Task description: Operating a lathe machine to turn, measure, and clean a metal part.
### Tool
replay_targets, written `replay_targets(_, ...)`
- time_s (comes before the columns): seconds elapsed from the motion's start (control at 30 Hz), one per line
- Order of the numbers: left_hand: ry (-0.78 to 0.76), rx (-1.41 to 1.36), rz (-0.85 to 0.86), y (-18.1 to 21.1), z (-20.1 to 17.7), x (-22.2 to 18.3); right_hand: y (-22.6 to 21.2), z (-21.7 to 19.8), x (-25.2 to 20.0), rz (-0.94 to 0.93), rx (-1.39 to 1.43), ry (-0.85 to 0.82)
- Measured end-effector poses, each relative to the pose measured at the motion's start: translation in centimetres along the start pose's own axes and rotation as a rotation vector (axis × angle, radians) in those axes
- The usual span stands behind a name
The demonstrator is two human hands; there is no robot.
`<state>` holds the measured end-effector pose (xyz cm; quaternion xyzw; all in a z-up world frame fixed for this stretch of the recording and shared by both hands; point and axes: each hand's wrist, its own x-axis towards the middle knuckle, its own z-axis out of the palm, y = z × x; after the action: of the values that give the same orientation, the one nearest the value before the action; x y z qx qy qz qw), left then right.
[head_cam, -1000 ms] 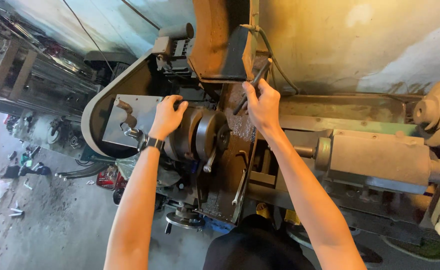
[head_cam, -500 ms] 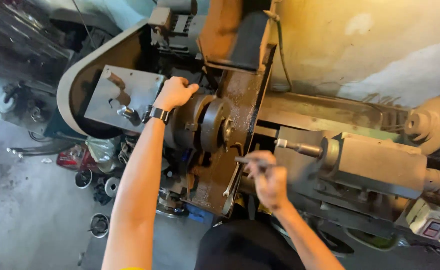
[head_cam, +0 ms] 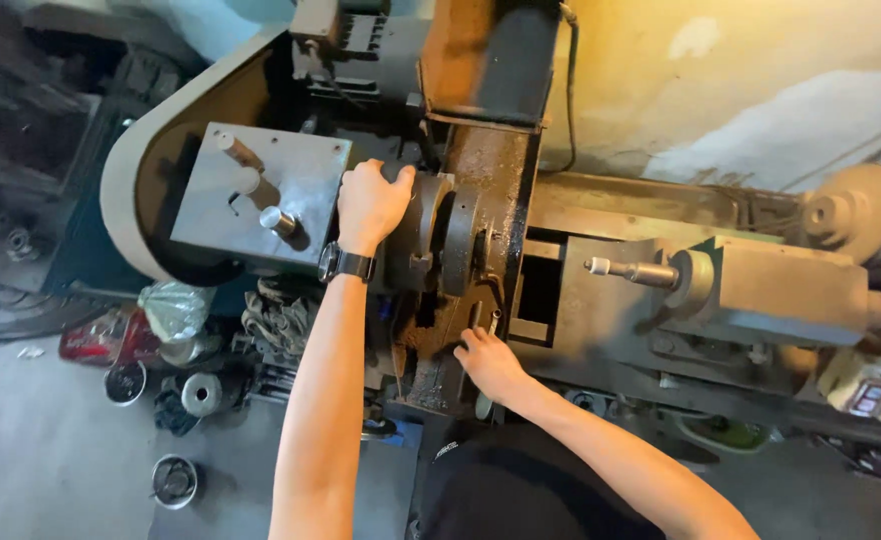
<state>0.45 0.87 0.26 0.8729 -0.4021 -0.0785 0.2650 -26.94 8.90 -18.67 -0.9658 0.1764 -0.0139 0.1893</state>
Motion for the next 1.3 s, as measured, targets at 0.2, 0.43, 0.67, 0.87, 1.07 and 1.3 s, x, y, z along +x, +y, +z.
replay_targets(0.2, -0.028, 0.024, 0.023, 0.4, -0.5, 0.1, 1.8, 0.6, 2.2, 0.319, -0.168, 0.13)
replay_targets(0.43, -0.014, -0.064, 0.069, 0.1, -0.6, -0.1, 0.2, 1.9, 2.6, 0.463, -0.178, 0.159)
replay_targets(0.67, -0.05, -0.05, 0.036, 0.3, -1.2, -0.2, -2.3, -1.6, 2.1, 0.615, 0.084, 0.011)
replay_targets(0.87, -0.083, -0.059, 0.026, 0.3, -1.1, -0.3, -3.3, -0.2, -0.9, 0.656, 0.89, 0.281)
replay_targets(1.07, -0.065, -0.034, 0.053, -0.2, -0.6, -0.2, -4.1, 4.3, -2.0, 0.661, 1.672, 0.466)
replay_targets(1.3, -0.089, -0.065, 0.045, -0.2, -0.8, -0.3, 2.2, 0.3, 2.7, 0.472, 1.946, 1.159)
